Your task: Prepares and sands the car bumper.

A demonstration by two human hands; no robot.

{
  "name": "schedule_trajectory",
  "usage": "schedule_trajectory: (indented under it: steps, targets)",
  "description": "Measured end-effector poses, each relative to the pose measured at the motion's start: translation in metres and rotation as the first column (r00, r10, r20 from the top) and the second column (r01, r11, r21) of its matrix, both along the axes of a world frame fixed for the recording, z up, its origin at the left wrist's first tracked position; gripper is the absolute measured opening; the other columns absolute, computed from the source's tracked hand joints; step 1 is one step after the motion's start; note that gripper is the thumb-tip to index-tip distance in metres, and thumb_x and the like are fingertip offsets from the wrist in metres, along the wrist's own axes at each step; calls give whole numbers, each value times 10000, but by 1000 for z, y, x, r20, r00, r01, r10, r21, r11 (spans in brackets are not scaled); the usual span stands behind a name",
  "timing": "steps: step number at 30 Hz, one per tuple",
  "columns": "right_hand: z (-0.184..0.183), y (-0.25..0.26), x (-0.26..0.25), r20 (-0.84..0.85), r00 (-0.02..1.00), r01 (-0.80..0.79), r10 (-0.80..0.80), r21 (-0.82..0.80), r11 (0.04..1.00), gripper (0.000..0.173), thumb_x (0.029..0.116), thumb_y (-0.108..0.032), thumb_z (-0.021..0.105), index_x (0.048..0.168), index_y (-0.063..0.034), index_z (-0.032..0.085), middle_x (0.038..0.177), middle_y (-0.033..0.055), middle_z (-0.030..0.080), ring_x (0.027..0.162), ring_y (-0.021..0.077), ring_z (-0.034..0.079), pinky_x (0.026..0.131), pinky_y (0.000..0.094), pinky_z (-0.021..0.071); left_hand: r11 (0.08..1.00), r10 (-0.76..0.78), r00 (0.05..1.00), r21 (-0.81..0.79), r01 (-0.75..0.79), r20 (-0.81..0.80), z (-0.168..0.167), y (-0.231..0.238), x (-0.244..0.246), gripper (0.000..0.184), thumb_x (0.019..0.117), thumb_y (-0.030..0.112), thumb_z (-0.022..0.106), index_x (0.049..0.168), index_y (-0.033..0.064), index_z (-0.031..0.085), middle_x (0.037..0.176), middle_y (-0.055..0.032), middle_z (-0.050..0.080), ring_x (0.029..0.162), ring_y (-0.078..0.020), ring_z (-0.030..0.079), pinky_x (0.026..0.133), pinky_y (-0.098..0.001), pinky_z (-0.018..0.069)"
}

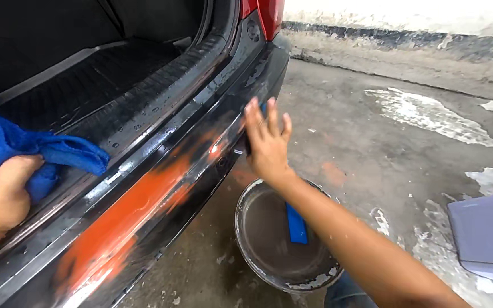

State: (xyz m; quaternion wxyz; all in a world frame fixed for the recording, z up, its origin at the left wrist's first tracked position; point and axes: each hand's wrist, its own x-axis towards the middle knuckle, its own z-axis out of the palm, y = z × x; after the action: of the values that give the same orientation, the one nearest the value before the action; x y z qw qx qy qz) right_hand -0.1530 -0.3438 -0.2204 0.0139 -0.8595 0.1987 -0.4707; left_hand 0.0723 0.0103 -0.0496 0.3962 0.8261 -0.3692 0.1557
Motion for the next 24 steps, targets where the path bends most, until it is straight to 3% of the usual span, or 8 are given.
schedule_trajectory:
  steps: [3, 7, 12, 15, 17, 20, 22, 24]
  targets:
    - [10, 8, 0, -36, 999, 27, -22, 155, 988, 1091, 728, -40, 730, 1660, -109, 169, 1732, 58, 164, 1602, 338, 43, 1199, 744, 106, 1000, 30, 999, 9, -30, -41, 1, -2, -4, 270, 917, 246, 560, 1102, 52, 586, 975, 69, 603, 914, 73, 581, 847, -173, 500]
    - [0, 25, -12, -49, 994, -100, 98, -56, 993, 976, 731, -161, 763, 1613, -140, 346, 1686, 39, 316, 1585, 313, 181, 1202, 672, 201, 1000, -11, 1000, -24, 11, -6, 0, -4, -5, 250, 913, 206, 564, 1101, 43, 587, 965, 84, 609, 910, 88, 587, 839, -158, 509]
    - [24, 22, 1, -96, 995, 18, -2, 173, 985, 1134, 720, -101, 766, 1664, -105, 138, 1740, 55, 120, 1603, 336, 15, 1200, 735, 109, 1000, 2, 1000, 3, -2, -3, 0, -1, -6, 286, 912, 251, 576, 1114, 50, 598, 995, 60, 623, 938, 60, 594, 863, -192, 512]
    - [10, 28, -12, -115, 991, -63, 61, -15, 998, 1018, 779, -189, 744, 1654, -145, 225, 1729, 50, 183, 1599, 305, 106, 1212, 675, 183, 1000, 11, 1000, -19, -11, 23, 1, -3, 0, 315, 892, 289, 602, 1082, 37, 607, 968, 32, 631, 910, 39, 606, 841, -209, 521]
    - [9, 11, -6, -98, 995, -26, 21, -48, 999, 894, 836, -99, 704, 1631, -160, 301, 1701, 37, 276, 1586, 327, 171, 1192, 690, 207, 1000, -8, 1000, -18, 8, 7, 0, -1, -2, 266, 903, 258, 593, 1073, 53, 602, 961, 65, 625, 909, 63, 600, 847, -187, 518]
    - [25, 10, 1, -170, 984, 71, -51, 114, 991, 989, 840, -103, 692, 1666, -130, 148, 1743, 41, 104, 1602, 342, 25, 1200, 722, 119, 1000, 24, 999, 2, -23, -37, 1, -9, -12, 209, 912, 220, 544, 1037, 56, 580, 925, 86, 590, 867, 95, 567, 806, -151, 493]
    - [19, 25, -8, -151, 988, -1, 16, 100, 995, 1137, 722, -120, 780, 1665, -114, 144, 1743, 73, 92, 1603, 336, 28, 1212, 717, 136, 1000, 7, 1000, -4, -7, -27, -2, -2, -1, 249, 940, 224, 544, 1086, 30, 601, 971, 41, 613, 904, 58, 586, 845, -185, 501]
    - [7, 18, -9, -122, 992, -43, 41, -12, 999, 1036, 759, -120, 750, 1653, -160, 229, 1730, 54, 176, 1597, 314, 115, 1206, 678, 192, 999, -11, 1000, -39, 10, -26, -5, 3, 10, 241, 961, 219, 567, 1099, 29, 622, 978, 29, 636, 907, 39, 608, 851, -205, 512]
